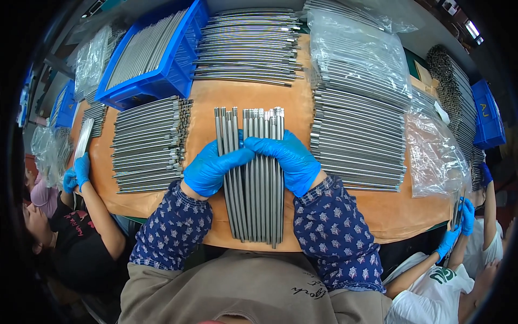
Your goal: Counting and bundling metal rods into plastic bags at a factory workstation.
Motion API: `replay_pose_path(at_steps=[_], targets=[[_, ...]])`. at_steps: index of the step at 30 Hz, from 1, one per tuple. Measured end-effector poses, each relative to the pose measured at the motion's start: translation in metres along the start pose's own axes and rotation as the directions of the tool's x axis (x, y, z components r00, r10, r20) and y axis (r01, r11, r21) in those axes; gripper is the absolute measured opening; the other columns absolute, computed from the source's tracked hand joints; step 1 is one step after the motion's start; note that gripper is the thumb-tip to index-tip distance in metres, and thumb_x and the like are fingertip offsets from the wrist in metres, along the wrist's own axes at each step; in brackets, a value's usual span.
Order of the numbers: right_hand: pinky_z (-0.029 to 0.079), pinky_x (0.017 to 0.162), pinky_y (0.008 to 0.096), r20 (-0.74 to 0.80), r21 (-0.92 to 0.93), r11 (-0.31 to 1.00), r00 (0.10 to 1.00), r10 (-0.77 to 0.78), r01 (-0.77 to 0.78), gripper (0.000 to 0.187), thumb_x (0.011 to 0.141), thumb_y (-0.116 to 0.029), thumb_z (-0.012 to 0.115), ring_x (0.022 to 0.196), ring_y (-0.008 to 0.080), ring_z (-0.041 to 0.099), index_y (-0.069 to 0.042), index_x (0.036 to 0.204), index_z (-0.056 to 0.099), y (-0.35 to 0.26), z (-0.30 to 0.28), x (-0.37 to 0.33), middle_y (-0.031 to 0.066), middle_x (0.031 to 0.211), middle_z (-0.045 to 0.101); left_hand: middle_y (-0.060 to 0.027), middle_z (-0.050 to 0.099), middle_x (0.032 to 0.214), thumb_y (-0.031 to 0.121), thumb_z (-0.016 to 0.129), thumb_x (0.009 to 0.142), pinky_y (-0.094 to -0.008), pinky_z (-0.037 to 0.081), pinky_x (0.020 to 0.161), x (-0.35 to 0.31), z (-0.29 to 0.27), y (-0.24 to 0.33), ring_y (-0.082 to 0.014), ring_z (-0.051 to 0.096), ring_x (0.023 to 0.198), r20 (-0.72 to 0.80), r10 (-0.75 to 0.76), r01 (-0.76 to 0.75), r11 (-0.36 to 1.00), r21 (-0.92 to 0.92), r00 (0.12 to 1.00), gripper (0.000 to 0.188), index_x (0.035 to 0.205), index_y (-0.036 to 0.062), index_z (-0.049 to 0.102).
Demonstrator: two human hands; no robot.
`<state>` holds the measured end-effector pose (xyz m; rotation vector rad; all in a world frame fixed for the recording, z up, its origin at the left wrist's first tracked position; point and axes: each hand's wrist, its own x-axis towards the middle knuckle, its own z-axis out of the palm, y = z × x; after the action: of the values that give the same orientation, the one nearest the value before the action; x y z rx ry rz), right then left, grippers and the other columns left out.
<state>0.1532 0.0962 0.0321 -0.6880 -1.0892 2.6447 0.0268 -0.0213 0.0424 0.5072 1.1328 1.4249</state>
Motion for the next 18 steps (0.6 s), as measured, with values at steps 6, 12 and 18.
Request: replay_pose_path(at_steps=[6,12,18], targets=[[0.053,0.065,0.0256,-0.097,-0.011,0.999,0.995,0.031,-0.032,0.025,0.078,-0.007,0.062,0.073,0.016,0.063,-0.001,0.101,0.056,-0.004,0.003,-0.003,0.009,0.088,0.063,-0.0073,0.06,0.1,0.022,0.06,0.082,-0.0246,0.043,0.081,0.0,-0.014,0.006,-0.0124,0.056,0.087,0.114,-0.146,0.152,0.987,-0.047,0.983,0.035,0.107,-0.0007,0.055],[0.052,0.066,0.0245,-0.114,-0.017,1.0,0.993,0.001,-0.003,0.024,0.077,-0.01,0.064,0.072,0.0148,0.063,-0.001,0.099,0.059,0.0,0.0,-0.002,0.0088,0.086,0.064,-0.009,0.064,0.09,0.013,0.066,0.078,-0.0235,0.048,0.071,0.002,-0.008,0.005,-0.0131,0.061,0.077,0.021,-0.074,0.072,0.995,0.074,0.997,0.024,0.097,-0.0012,0.061],[0.053,0.068,0.0273,-0.091,0.01,1.0,0.996,0.026,-0.025,0.029,0.077,-0.006,0.062,0.077,0.0173,0.063,0.0,0.105,0.055,-0.002,0.0,-0.003,0.0105,0.092,0.063,-0.009,0.064,0.09,0.014,0.066,0.078,-0.0228,0.048,0.071,0.0,-0.007,0.008,-0.0136,0.06,0.077,0.028,-0.028,0.022,0.981,0.191,0.999,0.024,0.097,-0.0016,0.061]])
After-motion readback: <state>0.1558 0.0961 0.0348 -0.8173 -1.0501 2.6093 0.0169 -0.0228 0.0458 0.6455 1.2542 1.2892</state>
